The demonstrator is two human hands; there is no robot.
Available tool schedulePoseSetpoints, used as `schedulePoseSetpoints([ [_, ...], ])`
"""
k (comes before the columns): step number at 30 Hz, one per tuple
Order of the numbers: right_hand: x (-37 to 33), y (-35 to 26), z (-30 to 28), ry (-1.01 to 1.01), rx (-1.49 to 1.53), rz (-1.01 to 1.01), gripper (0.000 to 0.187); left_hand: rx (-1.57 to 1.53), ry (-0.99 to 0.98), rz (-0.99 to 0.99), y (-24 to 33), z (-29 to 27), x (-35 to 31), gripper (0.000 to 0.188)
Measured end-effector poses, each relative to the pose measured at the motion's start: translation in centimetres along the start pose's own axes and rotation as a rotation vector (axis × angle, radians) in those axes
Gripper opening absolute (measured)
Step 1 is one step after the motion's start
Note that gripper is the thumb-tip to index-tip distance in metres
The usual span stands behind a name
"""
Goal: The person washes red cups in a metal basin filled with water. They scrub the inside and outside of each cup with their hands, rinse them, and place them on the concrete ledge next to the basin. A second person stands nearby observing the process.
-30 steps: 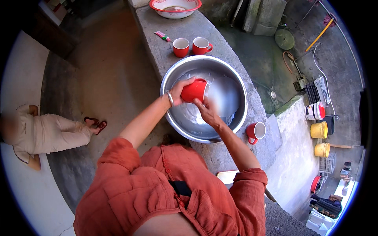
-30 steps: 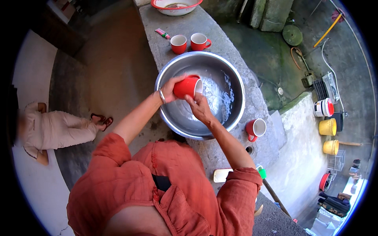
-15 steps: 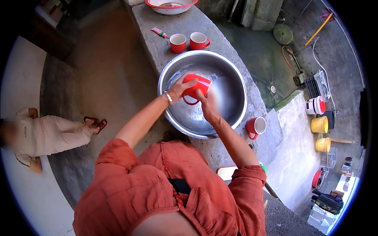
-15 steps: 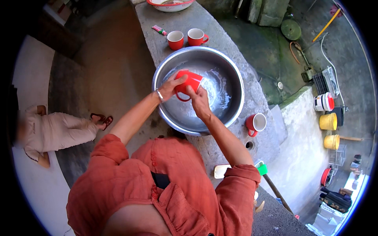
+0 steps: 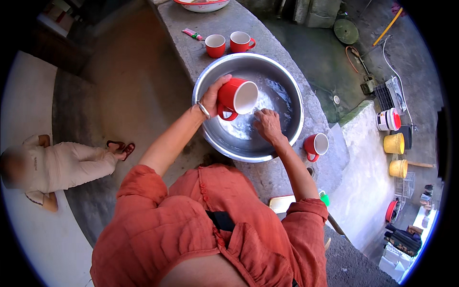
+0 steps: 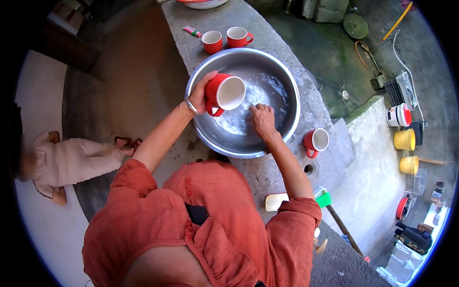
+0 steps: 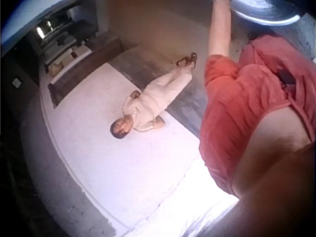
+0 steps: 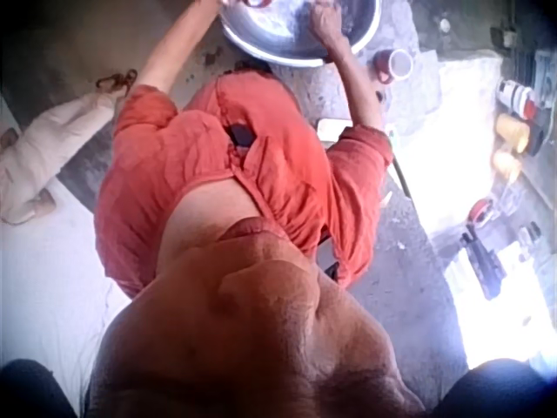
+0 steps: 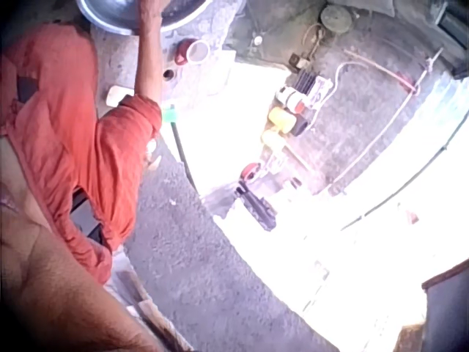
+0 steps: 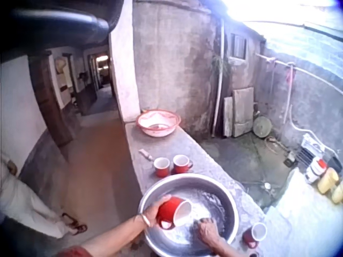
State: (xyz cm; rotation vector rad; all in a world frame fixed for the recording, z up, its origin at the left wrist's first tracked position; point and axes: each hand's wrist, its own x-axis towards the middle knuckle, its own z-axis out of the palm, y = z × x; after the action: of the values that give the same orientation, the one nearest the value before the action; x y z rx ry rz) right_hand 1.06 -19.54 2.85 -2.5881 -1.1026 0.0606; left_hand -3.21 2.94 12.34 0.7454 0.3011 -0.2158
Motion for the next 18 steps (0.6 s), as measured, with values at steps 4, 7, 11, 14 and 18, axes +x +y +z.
schedulePoseSetpoints([
  [4, -0.1, -0.3, 0.6, -0.067, 0.078, 0.013, 0.029, -0.134, -0.222, 0.011, -0.4, 1.7, -1.2, 0.044],
  [7, 0.1, 0.4, 1.4, -0.076, 0.132, 0.008, 0.029, -0.182, -0.240, -0.028, -0.8, 2.4, -1.0, 0.043],
  [11, 0.4, 0.5, 2.1, -0.098, 0.110, 0.019, 0.024, -0.221, -0.269, -0.101, -1.3, 2.3, -0.7, 0.057],
  [14, 0.4, 0.9, 2.6, -0.077, 0.139, 0.027, 0.023, -0.161, -0.275, -0.068, -1.4, 2.5, -0.7, 0.058],
  [18, 0.9, 1.5, 3.4, -0.097, 0.149, 0.018, 0.025, -0.203, -0.228, -0.048, -1.8, 2.2, -0.8, 0.041],
])
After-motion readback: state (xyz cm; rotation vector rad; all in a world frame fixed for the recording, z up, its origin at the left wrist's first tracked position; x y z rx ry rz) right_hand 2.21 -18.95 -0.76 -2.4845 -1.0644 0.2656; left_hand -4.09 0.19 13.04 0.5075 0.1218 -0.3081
